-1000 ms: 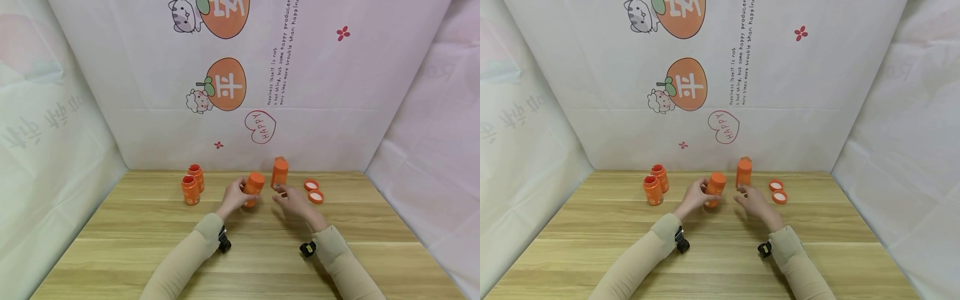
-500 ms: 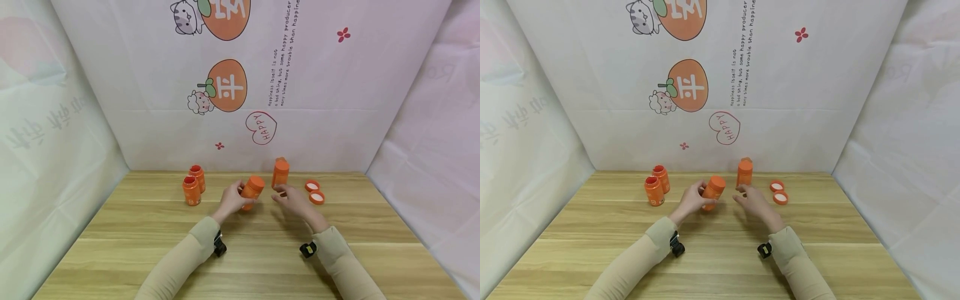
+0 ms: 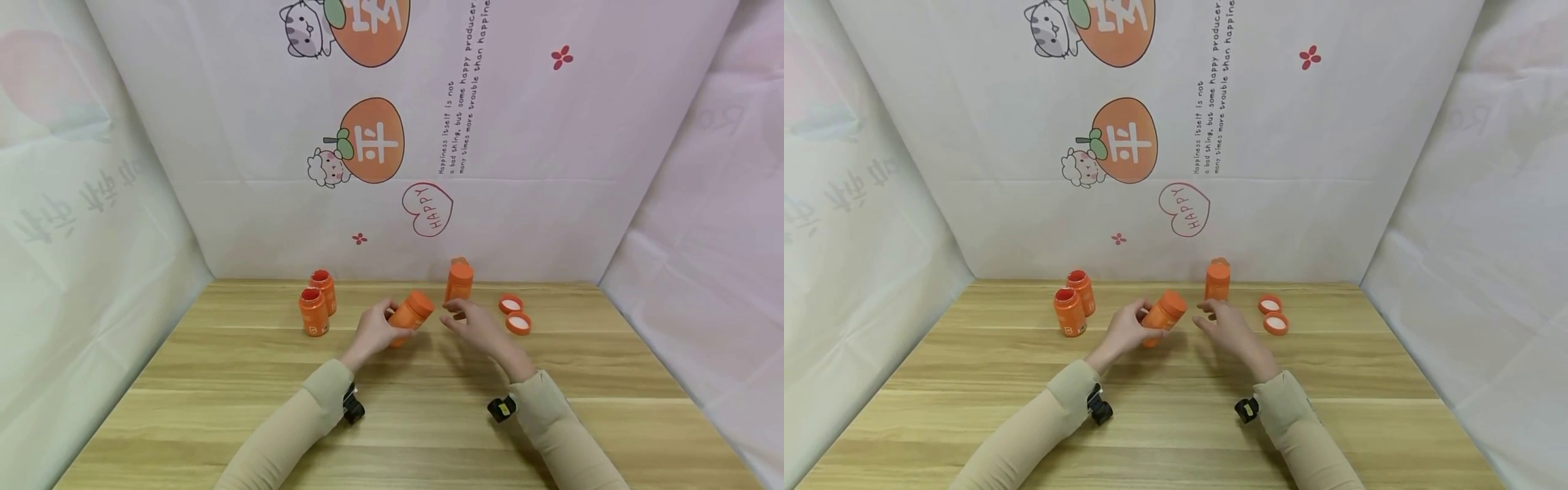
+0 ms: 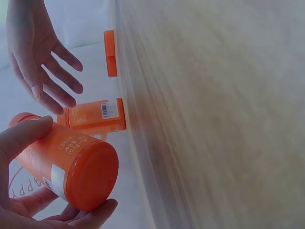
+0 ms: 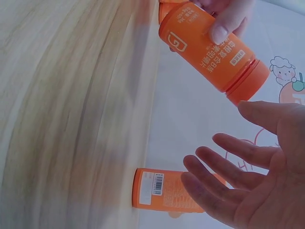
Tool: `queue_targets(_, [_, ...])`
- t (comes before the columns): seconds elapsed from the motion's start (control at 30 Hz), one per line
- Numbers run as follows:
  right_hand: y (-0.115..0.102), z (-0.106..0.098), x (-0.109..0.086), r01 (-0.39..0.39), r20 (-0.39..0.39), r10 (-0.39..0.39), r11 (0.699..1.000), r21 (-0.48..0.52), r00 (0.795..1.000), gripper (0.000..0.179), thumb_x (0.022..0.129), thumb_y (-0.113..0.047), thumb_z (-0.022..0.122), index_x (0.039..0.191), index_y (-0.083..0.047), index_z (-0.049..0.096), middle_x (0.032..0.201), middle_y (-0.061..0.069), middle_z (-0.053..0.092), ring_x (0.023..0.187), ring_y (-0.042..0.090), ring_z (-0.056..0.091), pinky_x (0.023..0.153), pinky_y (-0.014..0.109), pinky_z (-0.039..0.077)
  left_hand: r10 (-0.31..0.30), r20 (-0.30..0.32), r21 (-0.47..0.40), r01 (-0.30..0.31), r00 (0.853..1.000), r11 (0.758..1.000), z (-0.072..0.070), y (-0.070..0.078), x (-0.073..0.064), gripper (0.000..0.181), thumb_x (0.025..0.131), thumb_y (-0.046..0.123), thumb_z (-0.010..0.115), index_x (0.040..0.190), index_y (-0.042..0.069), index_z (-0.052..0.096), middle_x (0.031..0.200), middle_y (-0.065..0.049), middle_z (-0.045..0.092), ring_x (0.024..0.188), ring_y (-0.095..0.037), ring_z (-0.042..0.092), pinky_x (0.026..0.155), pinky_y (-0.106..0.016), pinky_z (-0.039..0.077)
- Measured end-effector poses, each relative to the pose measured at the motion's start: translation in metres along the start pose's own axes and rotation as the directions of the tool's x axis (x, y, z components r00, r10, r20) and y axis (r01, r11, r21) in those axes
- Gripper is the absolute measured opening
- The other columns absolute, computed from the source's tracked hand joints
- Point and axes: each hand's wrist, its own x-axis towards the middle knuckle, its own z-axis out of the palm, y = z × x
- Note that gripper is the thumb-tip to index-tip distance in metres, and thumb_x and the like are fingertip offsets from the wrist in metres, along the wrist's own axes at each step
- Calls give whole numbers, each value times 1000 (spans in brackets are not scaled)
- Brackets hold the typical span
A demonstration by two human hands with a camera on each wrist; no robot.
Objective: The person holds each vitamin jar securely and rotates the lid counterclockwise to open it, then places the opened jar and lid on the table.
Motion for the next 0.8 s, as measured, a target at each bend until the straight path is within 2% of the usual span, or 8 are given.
queue_targets(0.2, [-6, 0, 0, 28, -22, -28, 999, 18, 999, 42, 94, -32, 57, 126, -5, 57, 126, 15, 60, 108, 35, 60, 88, 48, 50, -9, 9, 15, 9, 1000, 1000, -2, 0, -5, 42, 68, 29, 84, 99, 15, 60, 92, -5, 69, 79, -14, 62, 69, -31, 51])
queue_targets(0.8, [-17, 4, 1, 79, -66, -76, 996, 48, 995, 37, 96, -28, 56, 122, -2, 59, 119, 16, 63, 102, 34, 63, 85, 49, 51, -13, 17, 4, 13, 1000, 1000, -6, 3, -16, 43, 67, 27, 85, 100, 14, 61, 92, -6, 67, 76, -15, 59, 66, -30, 49])
